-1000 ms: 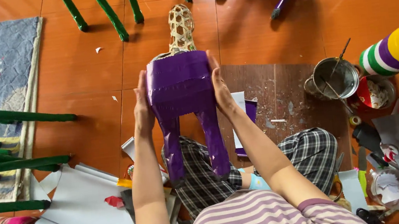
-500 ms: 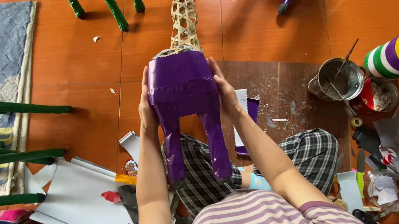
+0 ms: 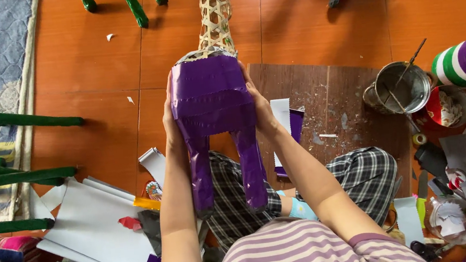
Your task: Decorating a giraffe model by cutting and applying paper strips
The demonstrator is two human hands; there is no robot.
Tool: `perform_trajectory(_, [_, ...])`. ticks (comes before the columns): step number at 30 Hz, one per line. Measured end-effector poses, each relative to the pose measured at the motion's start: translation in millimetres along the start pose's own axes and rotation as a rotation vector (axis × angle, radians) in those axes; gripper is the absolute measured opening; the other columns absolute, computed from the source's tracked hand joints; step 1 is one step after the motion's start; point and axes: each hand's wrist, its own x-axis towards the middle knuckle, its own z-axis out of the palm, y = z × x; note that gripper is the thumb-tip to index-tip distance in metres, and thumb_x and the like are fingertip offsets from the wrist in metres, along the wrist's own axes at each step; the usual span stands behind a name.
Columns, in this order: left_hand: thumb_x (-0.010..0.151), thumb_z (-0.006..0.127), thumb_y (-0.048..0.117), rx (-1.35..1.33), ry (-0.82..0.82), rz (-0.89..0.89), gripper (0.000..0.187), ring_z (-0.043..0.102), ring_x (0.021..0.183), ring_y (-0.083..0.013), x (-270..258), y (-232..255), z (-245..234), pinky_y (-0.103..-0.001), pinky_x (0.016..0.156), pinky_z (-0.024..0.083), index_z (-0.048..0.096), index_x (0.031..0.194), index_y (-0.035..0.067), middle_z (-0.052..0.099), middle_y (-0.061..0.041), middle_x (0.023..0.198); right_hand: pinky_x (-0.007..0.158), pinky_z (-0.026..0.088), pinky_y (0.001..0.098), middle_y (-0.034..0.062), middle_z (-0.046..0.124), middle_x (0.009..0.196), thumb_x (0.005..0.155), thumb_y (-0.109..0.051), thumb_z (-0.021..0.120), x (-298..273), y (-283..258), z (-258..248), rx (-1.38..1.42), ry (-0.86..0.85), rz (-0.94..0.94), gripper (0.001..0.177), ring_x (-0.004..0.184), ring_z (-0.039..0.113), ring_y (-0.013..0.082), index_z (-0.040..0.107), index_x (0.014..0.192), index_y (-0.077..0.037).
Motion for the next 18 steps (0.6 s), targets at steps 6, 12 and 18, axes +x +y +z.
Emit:
perform_trajectory(6, [0.105, 0.029, 0.051, -0.032, 0.043, -0.079, 0.056, 0.017, 0.147, -0.0344, 2, 8, 5, -0.054, 0.119, 0.009, 0.029, 0.153, 0.023, 0.022, -0.012, 0.160, 0.123, -0.002, 0.0438, 0.0050, 0.010, 0.165, 0.104, -0.034, 0.031, 3, 20, -11, -0.024, -0.003, -0.040, 0.058, 0.152, 0.006, 0.0232, 0.018, 0.159, -0.019])
perform_trajectory(12, [0.103, 0.033, 0.054, -0.063, 0.076, -0.148, 0.057, 0.021, 0.145, -0.0367, 7, 6, 4, -0.057, 0.118, 0.013, 0.031, 0.153, 0.025, 0.023, -0.013, 0.160, 0.122, -0.001, 0.0537, 0.0071, 0.008, 0.165, 0.107, -0.045, 0.025, 2, 10, -9, 0.100, 0.080, -0.098, 0.056, 0.152, 0.000, 0.0290, 0.011, 0.159, -0.028])
perform_trajectory(18, [0.102, 0.036, 0.057, -0.095, 0.127, -0.216, 0.058, 0.025, 0.144, -0.0391, -1, -5, -9, -0.059, 0.116, 0.017, 0.032, 0.152, 0.028, 0.025, -0.014, 0.159, 0.122, -0.002, 0.0472, 0.0107, 0.012, 0.164, 0.109, -0.036, 0.021, 1, 39, -19, -0.173, 0.041, -0.135, 0.053, 0.152, 0.004, 0.0279, 0.018, 0.158, -0.015])
